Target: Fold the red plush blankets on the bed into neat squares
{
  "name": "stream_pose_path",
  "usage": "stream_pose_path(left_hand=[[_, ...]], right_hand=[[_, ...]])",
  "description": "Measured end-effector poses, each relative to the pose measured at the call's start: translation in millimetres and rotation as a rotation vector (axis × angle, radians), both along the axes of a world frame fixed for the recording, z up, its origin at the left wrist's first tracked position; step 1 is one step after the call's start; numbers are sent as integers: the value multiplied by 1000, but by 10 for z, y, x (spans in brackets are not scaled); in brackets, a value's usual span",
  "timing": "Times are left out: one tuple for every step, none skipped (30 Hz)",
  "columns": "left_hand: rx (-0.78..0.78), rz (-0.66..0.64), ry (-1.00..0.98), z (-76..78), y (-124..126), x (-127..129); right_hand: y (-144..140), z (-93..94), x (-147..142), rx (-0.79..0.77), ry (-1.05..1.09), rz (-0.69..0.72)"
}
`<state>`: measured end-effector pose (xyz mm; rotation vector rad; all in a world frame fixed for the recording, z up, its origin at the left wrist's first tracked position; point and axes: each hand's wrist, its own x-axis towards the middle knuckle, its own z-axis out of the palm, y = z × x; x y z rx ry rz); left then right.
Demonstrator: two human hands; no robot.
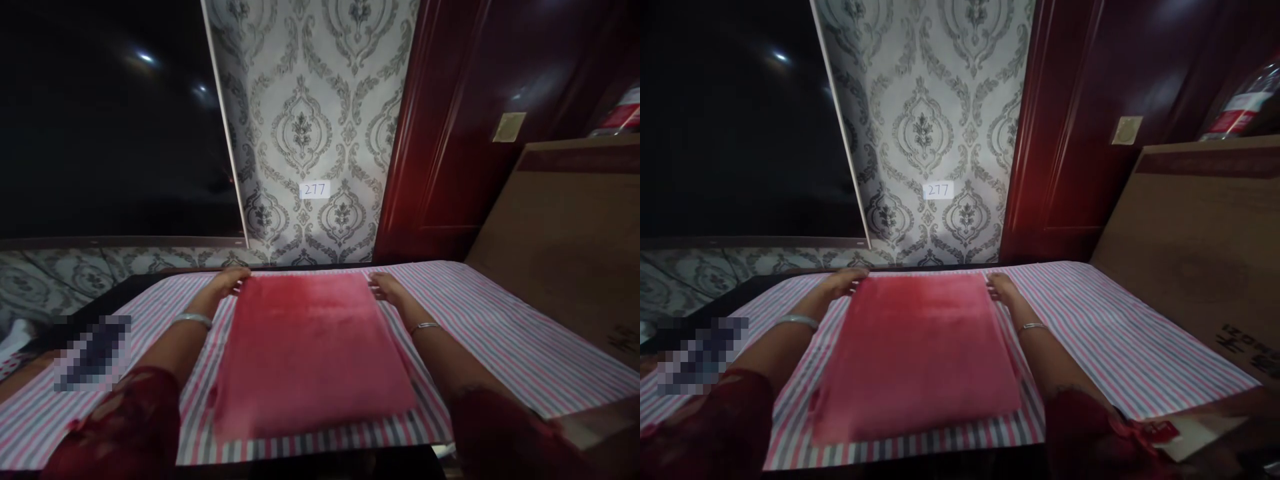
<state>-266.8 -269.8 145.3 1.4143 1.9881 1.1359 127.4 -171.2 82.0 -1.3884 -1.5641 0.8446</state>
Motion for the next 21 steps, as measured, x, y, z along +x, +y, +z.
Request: stream_pose_path(left_hand=[[-27, 18, 42, -121, 57, 5], [-49, 25, 89, -216, 111, 18], [-64, 21, 140, -285, 165, 43], [-68, 9, 191, -335, 219, 82], [-68, -10, 243, -374, 271, 137], [-69, -33, 295, -412, 317, 206], [-72, -54, 348, -457, 352, 286], [-76, -71, 403, -517, 370, 374], [-83, -83, 456, -592, 370, 461], [-92, -92, 508, -682, 353, 543], [-103, -99, 557, -782, 322, 611], [-119, -103, 600, -884, 283, 664], [-135, -103, 637, -981, 244, 697], [-151, -102, 669, -1065, 209, 713], [-166, -100, 696, -1131, 185, 713], [-179, -99, 718, -1180, 174, 702], [-190, -100, 737, -1212, 174, 685], [-199, -105, 752, -1230, 183, 665], [-205, -111, 765, -1238, 198, 646], [-209, -116, 777, -1242, 214, 630], [-209, -119, 787, -1242, 229, 620]], right_hand=[[19, -83, -28, -8, -38, -16], [35, -139, -63, -7, -77, -28], [49, -169, -109, 4, -115, -32], [61, -179, -172, 21, -153, -25], [67, -179, -252, 43, -190, -8], [63, -178, -345, 69, -227, 16], [44, -187, -445, 95, -261, 43], [8, -213, -545, 120, -286, 67], [-45, -261, -634, 144, -330, 85], [-110, -329, -706, 163, -388, 96], [-181, -414, -758, 173, -449, 101], [-249, -508, -787, 175, -526, 99], [-308, -600, -796, 167, -595, 93], [-352, -683, -790, 155, -660, 86], [-379, -750, -774, 139, -711, 80], [-388, -799, -753, 122, -743, 76], [-383, -831, -733, 111, -779, 75], [-367, -849, -716, 104, -806, 77], [-346, -857, -703, 101, -819, 79], [-323, -860, -695, 102, -826, 80], [-304, -862, -690, 108, -828, 78]])
